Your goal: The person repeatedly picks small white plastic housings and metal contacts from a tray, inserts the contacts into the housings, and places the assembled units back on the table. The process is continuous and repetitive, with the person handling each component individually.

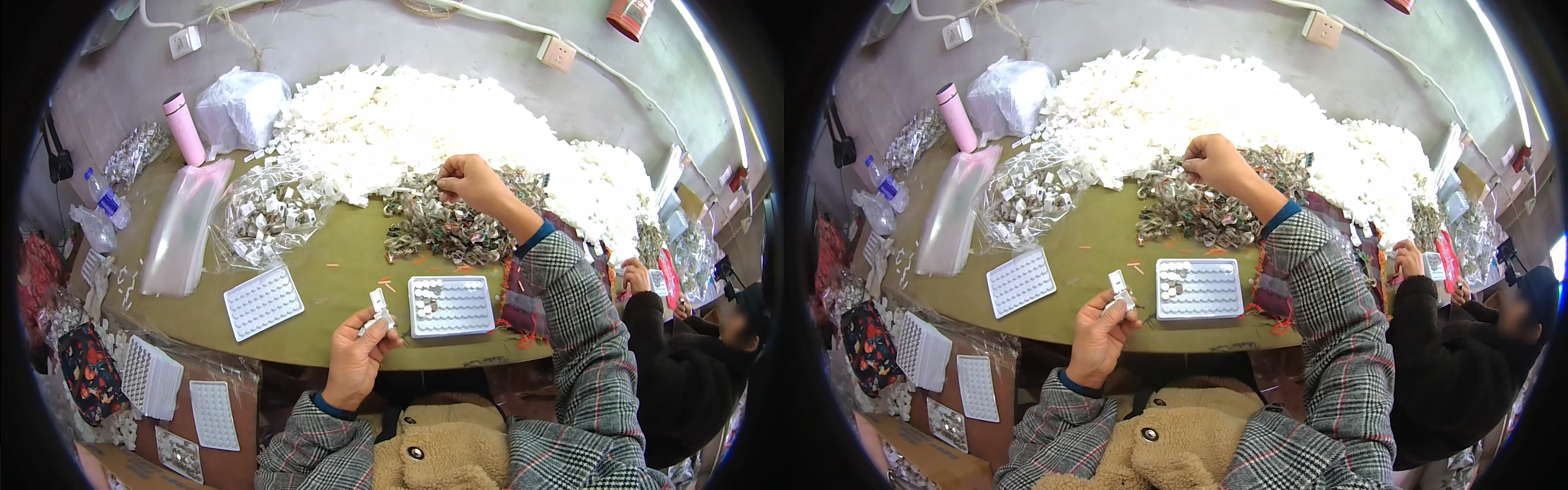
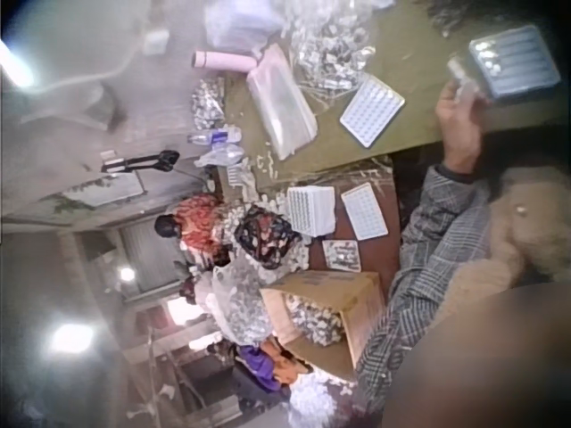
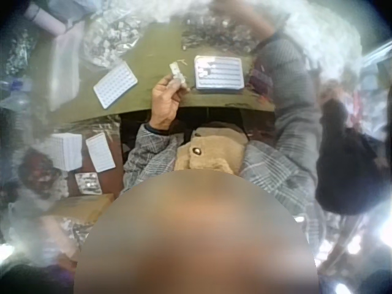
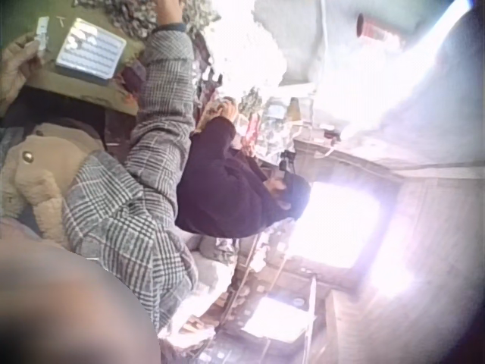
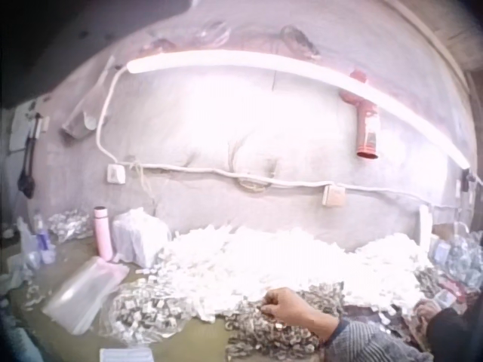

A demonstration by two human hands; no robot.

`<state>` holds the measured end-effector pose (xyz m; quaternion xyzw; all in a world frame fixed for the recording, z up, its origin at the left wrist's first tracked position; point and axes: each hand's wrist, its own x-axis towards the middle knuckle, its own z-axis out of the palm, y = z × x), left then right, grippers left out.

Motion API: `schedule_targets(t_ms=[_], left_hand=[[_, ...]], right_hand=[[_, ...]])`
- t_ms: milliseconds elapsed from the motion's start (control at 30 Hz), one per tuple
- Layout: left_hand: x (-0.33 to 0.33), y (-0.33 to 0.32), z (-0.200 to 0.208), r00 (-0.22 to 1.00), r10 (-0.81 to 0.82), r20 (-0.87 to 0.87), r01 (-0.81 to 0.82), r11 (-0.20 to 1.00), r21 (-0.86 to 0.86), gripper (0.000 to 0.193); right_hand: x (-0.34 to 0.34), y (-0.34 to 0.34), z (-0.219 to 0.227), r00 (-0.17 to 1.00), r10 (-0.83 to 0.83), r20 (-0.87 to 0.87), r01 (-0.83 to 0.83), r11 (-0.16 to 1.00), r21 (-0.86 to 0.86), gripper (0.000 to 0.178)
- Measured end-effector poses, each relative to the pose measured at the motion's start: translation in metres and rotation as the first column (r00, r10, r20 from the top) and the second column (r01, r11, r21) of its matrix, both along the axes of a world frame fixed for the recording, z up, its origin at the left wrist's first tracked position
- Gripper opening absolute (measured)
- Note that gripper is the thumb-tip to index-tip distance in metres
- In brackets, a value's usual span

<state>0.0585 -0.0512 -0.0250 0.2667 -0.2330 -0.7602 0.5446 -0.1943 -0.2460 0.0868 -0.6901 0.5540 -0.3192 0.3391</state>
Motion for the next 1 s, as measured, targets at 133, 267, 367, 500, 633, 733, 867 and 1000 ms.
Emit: schedule_targets(t_ms=[133, 267, 367, 500, 633, 733, 867, 1000], left_hand=[[0.002, 0.001, 0.020, 0.997, 0.060, 0.058, -0.053, 0.992, -0.110, 0.019], [0.003, -0.013, 0.035, 0.983, 0.150, 0.109, -0.128, 0.974, -0.187, 0.015], [0.003, -0.020, 0.037, 0.960, 0.243, 0.137, -0.214, 0.957, -0.197, 0.015], [0.003, -0.042, 0.042, 0.938, 0.285, 0.196, -0.246, 0.948, -0.201, 0.016], [0.000, -0.060, 0.046, 0.911, 0.333, 0.243, -0.262, 0.923, -0.280, 0.018], [0.001, -0.064, 0.047, 0.902, 0.333, 0.273, -0.242, 0.917, -0.318, 0.019], [0.001, -0.062, 0.049, 0.908, 0.298, 0.295, -0.187, 0.917, -0.353, 0.019], [0.004, -0.058, 0.049, 0.939, 0.251, 0.235, -0.148, 0.913, -0.381, 0.022]], right_hand=[[0.004, 0.020, -0.002, 0.992, -0.020, -0.125, -0.037, 0.898, -0.439, 0.007], [0.022, 0.026, -0.006, 0.921, -0.006, -0.389, -0.136, 0.931, -0.338, 0.007], [0.029, 0.026, -0.003, 0.961, 0.037, -0.275, -0.200, 0.779, -0.594, 0.005], [0.033, 0.026, -0.004, 0.936, 0.084, -0.341, -0.248, 0.846, -0.472, 0.006], [0.036, 0.030, -0.009, 0.920, 0.094, -0.381, -0.292, 0.813, -0.504, 0.005], [0.041, 0.039, -0.008, 0.944, 0.139, -0.299, -0.268, 0.851, -0.452, 0.007], [0.050, 0.055, 0.003, 0.942, 0.258, -0.212, -0.318, 0.887, -0.335, 0.008], [0.062, 0.076, 0.008, 0.917, 0.383, -0.107, -0.395, 0.909, -0.133, 0.007]])
